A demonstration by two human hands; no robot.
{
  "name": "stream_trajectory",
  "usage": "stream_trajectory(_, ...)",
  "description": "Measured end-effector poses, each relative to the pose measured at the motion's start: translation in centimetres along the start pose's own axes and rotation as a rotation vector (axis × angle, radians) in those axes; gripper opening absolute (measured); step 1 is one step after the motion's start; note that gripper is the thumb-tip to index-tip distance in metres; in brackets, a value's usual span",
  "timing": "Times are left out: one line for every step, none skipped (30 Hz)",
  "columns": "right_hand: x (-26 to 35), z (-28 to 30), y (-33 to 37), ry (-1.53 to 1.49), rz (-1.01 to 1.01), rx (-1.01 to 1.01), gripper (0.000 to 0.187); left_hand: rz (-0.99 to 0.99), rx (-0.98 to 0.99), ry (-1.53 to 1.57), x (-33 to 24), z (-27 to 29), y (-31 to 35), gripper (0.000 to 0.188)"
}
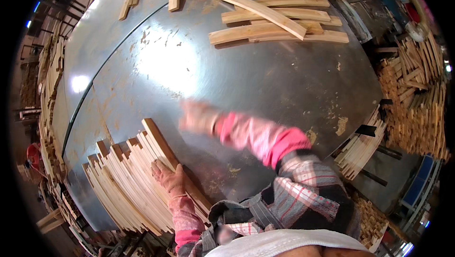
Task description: The person sorts and stacks thin wooden planks on a large metal table in a workshop. They pick up planks from a pile, inspect them, and arrange them into a neat stack, occasionally moving other planks aside to clear space.
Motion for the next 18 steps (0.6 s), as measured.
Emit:
stream_trajectory(0.2, 7.2, -1.8, 0.087, -0.079, -0.174, 0.073, 0.005, -0.009, 0.002, 0.4, -0.4, 0.2, 0.1)
stream_trajectory(-0.8, 15.2, -3.1, 0.28, 0.04, -0.553, 0.071, -0.014, -0.022, 0.006, 0.1, -0.5, -0.1, 0.1)
stream_trajectory(-0.8, 21.5, -3.4, 0.341, -0.033, -0.601, 0.069, 0.0, -0.023, 0.014, 0.4, -0.3, 0.3, 0.099)
stream_trajectory(-2.0, 27.3, -3.5, 0.426, -0.2, -0.709, 0.07, -0.006, -0.028, 0.01, 0.4, -0.3, 0.3, 0.098)
stream_trajectory(-3.6, 31.9, -3.0, 0.473, -0.315, -0.743, 0.08, -0.013, -0.033, 0.009, 0.5, -0.5, 0.1, 0.098)
stream_trajectory(-5.2, 36.7, -2.2, 0.515, -0.436, -0.773, 0.091, -0.02, -0.042, 0.008, 0.5, -0.6, -0.1, 0.098)
stream_trajectory(-7.0, 39.9, -1.6, 0.42, -0.471, -0.798, 0.089, -0.033, -0.052, 0.013, 0.4, -0.4, 0.0, 0.097)
stream_trajectory(-8.6, 42.1, -1.3, 0.324, -0.507, -0.823, 0.087, -0.025, -0.061, -0.002, 0.6, -0.5, 0.0, 0.097)
stream_trajectory(-9.4, 43.0, -1.6, 0.379, -0.475, -0.843, 0.085, -0.026, -0.063, -0.019, 0.8, -0.6, 0.1, 0.097)
stream_trajectory(-10.2, 43.6, -2.1, 0.434, -0.443, -0.863, 0.083, -0.028, -0.065, -0.036, 0.8, -0.7, 0.0, 0.097)
stream_trajectory(-10.9, 44.0, -2.6, 0.489, -0.411, -0.876, 0.081, -0.029, -0.068, -0.024, 0.7, -0.6, 0.2, 0.097)
stream_trajectory(-11.4, 44.2, -3.2, 0.521, -0.4, -0.855, 0.082, -0.032, -0.071, -0.018, 0.7, -0.3, 0.4, 0.097)
stream_trajectory(-11.9, 44.5, -3.8, 0.552, -0.39, -0.835, 0.083, -0.036, -0.074, -0.012, 0.7, -0.3, 0.5, 0.098)
stream_trajectory(-12.7, 44.6, -4.5, 0.581, -0.381, -0.812, 0.084, -0.04, -0.072, -0.012, 0.8, -0.4, 0.5, 0.098)
stream_trajectory(-13.2, 45.0, -4.5, 0.604, -0.3, -0.853, 0.078, -0.045, -0.069, -0.012, 0.9, -0.5, 0.5, 0.098)
stream_trajectory(-14.3, 45.7, -4.9, 0.557, -0.344, -0.827, 0.077, -0.052, -0.067, -0.012, 0.9, -0.7, 0.3, 0.098)
stream_trajectory(-14.6, 45.9, -5.1, 0.509, -0.392, -0.788, 0.075, -0.057, -0.068, -0.036, 0.8, -0.5, 0.4, 0.097)
stream_trajectory(-14.8, 45.8, -5.1, 0.464, -0.44, -0.753, 0.075, -0.072, -0.07, -0.041, 0.7, -0.3, 0.4, 0.096)
Point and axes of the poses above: each hand's wrist, its own y-axis away from the middle knuckle, its own z-axis out of the back of the hand, x = y × z, the point moved 7 cm from there along -y, towards the middle knuckle, and after that the axes turned 14 degrees about -y, right-handed, at the moved point
